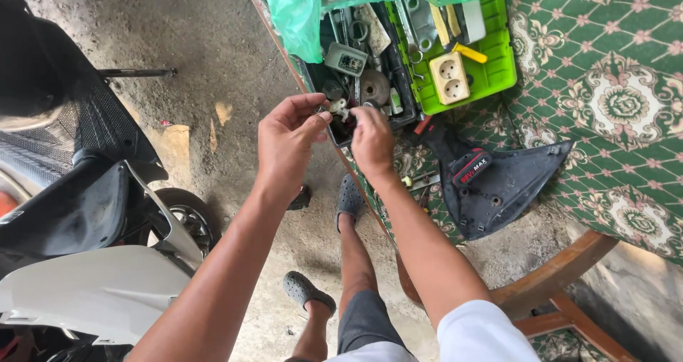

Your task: Repairing or maintaining the electrical wiring and components on a scooter.

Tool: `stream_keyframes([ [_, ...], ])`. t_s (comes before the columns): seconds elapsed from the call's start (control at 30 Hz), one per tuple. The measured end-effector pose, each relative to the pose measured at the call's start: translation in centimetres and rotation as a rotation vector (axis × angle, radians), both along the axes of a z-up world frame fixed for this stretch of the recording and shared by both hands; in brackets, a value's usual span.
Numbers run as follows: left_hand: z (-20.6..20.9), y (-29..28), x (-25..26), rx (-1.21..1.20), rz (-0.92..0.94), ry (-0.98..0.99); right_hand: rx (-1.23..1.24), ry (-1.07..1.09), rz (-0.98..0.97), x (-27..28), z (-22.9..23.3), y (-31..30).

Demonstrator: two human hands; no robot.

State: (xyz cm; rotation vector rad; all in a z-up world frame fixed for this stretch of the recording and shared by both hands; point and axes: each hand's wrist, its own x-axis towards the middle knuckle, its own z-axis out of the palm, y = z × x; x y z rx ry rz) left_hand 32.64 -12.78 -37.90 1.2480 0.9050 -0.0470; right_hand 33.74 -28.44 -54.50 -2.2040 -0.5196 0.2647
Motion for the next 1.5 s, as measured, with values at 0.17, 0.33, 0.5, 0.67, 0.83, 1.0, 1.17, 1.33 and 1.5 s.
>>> stream_keyframes([
  [0.17, -0.1, -0.9, 0.8, 0.019, -0.022, 0.027, -0.135, 0.007, -0.359, 3.6, -2.5, -3.9],
  [0.33, 0.7, -1.5, 1.5, 0.064, -0.073, 0.041, -0.202, -0.01, -0.447, 8.5, -3.0, -6.0],
  [0.5, 1.0, -1.4, 1.7, 0.079, -0.106, 0.065, -0.378, -0.138, -0.551, 14.6, -4.3, -9.4],
  [0.67, -0.1, -1.7, 1.2, 0.065, -0.129, 0.066, -0.633, 0.087, -0.243, 20.1, -11.8, -14.8],
  [0.83, -1.5, -2.8, 1.4, 0.031, -0.128, 0.075, -0.626, 0.01, -0.14, 20.1, -9.9, -15.3],
  [1.0, -1.3, -3.3, 1.7, 0.06, -0.16, 0.11, -0.61, -0.057, -0.107, 19.3, -5.7, -16.6],
  [1.17, -0.4, -3.4, 2.5, 0.074, -0.182, 0.095, -0.331, 0.351, -0.282, 17.6, 0.8, -19.5],
  [1.33, 0.8, -3.8, 3.6, 0.067, -0.161, 0.095, 0.576, 0.873, -0.549, 16.6, -2.3, -20.9],
  [1.5, 1.6, -3.2, 3.3, 0.089, -0.166, 0.094, 0.646, 0.593, -0.537, 23.6, -0.7, -12.7],
])
